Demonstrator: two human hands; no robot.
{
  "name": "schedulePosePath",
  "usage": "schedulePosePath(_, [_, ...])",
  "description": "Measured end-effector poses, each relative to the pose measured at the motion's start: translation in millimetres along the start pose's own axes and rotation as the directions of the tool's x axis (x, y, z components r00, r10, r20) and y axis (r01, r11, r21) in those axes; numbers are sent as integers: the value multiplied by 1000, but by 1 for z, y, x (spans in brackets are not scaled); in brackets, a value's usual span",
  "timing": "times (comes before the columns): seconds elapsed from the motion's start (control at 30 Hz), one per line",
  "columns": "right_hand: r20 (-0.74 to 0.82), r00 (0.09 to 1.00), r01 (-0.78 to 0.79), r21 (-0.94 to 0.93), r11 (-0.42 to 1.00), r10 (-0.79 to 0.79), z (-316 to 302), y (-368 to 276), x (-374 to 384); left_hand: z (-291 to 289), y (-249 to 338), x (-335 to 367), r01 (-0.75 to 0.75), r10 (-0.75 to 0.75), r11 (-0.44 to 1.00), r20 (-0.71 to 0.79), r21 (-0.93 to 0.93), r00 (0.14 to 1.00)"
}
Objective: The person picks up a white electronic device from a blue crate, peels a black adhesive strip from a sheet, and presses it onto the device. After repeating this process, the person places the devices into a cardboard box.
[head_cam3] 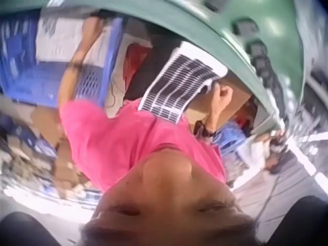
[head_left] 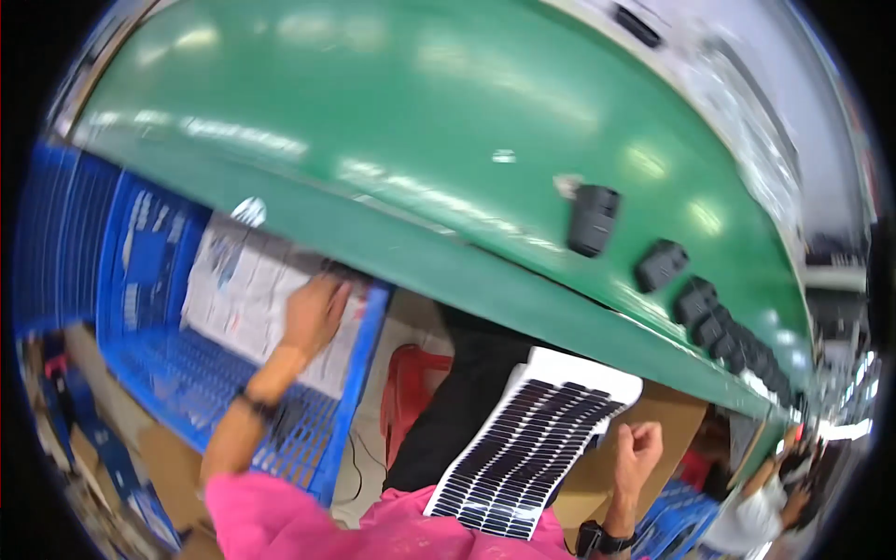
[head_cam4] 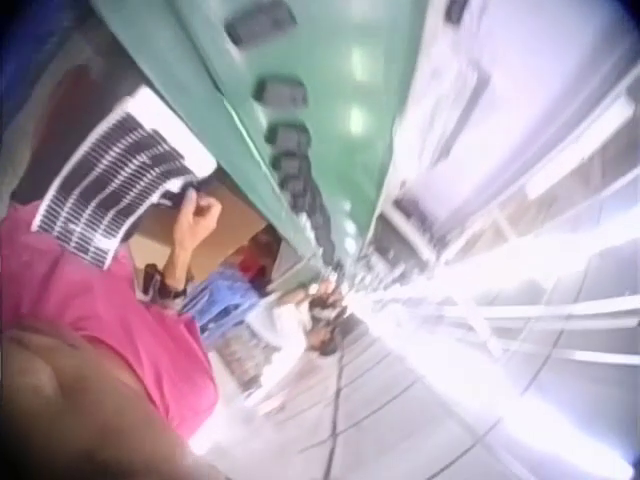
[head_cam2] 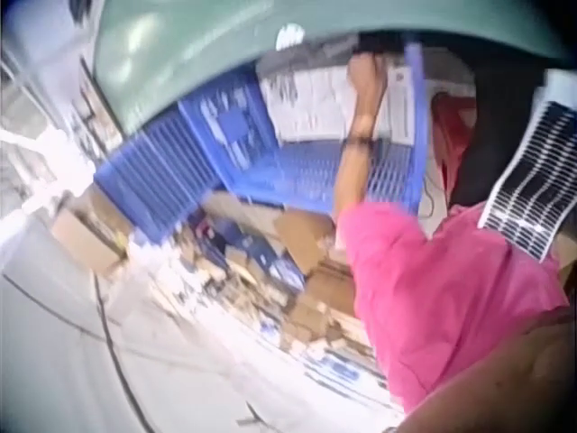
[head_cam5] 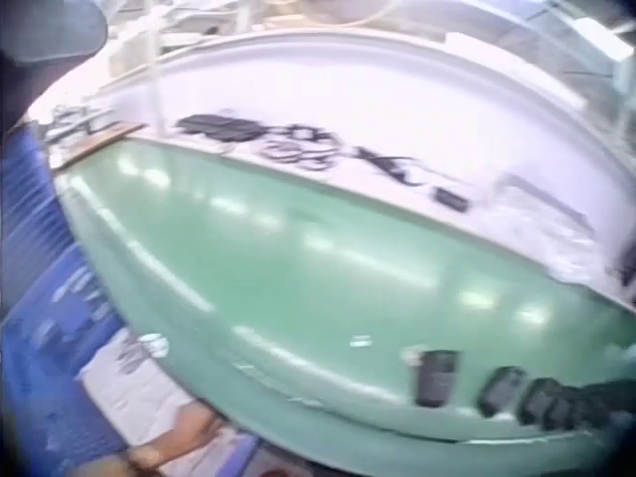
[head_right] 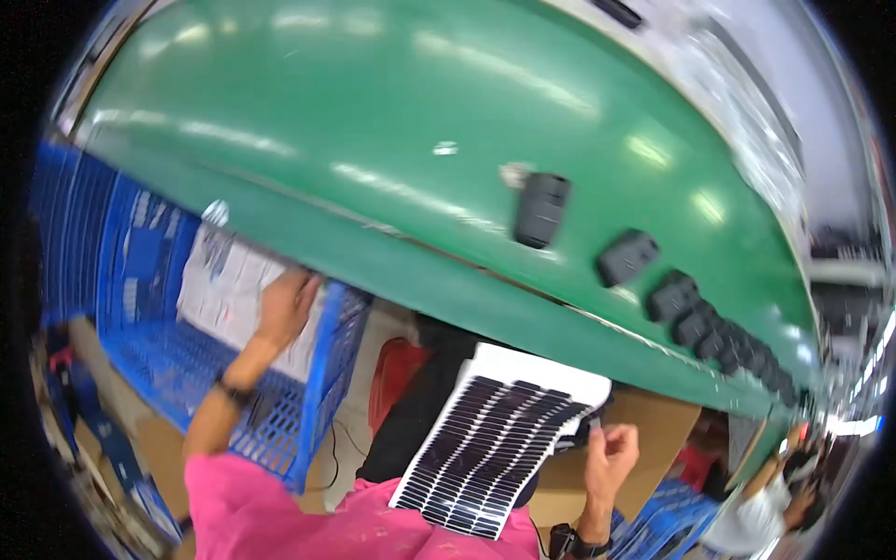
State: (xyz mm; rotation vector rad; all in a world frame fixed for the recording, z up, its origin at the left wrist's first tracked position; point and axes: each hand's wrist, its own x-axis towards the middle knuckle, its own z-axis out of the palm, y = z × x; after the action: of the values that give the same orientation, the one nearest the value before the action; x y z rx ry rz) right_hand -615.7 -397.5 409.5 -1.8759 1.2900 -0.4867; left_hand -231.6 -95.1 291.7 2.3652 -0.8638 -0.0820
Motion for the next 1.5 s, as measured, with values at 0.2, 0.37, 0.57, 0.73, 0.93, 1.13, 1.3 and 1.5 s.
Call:
schedulePosePath(0.2, [89,995,39,119,992,-49,3,14,-23,-89,173,-13,-236,217,959,-128,-158,968])
schedulePosePath(0.37, [-4,946,324,-17,946,-324,19,-23,-25,-21,258,119,-348,379,920,-186,181,907])
schedulePosePath(0.57, [-61,891,429,-217,877,-451,45,-44,-18,7,254,158,-305,313,877,39,370,949])
schedulePosePath(0.73, [-25,881,450,-263,854,-472,47,-50,-12,-34,264,130,-11,62,911,109,-411,992])
schedulePosePath(0.93, [29,905,422,-183,888,-425,49,-52,-10,-9,291,-4,329,196,348,411,-878,891])
schedulePosePath(1.13, [-6,932,362,-24,932,-362,45,-54,-15,35,285,-58,387,24,155,395,-909,918])
schedulePosePath(1.3, [21,890,450,-199,871,-455,43,-58,-21,35,281,-72,388,30,175,399,-905,917])
schedulePosePath(1.5, [36,902,421,-291,859,-430,41,-60,-22,28,290,-69,405,56,17,405,-914,912])
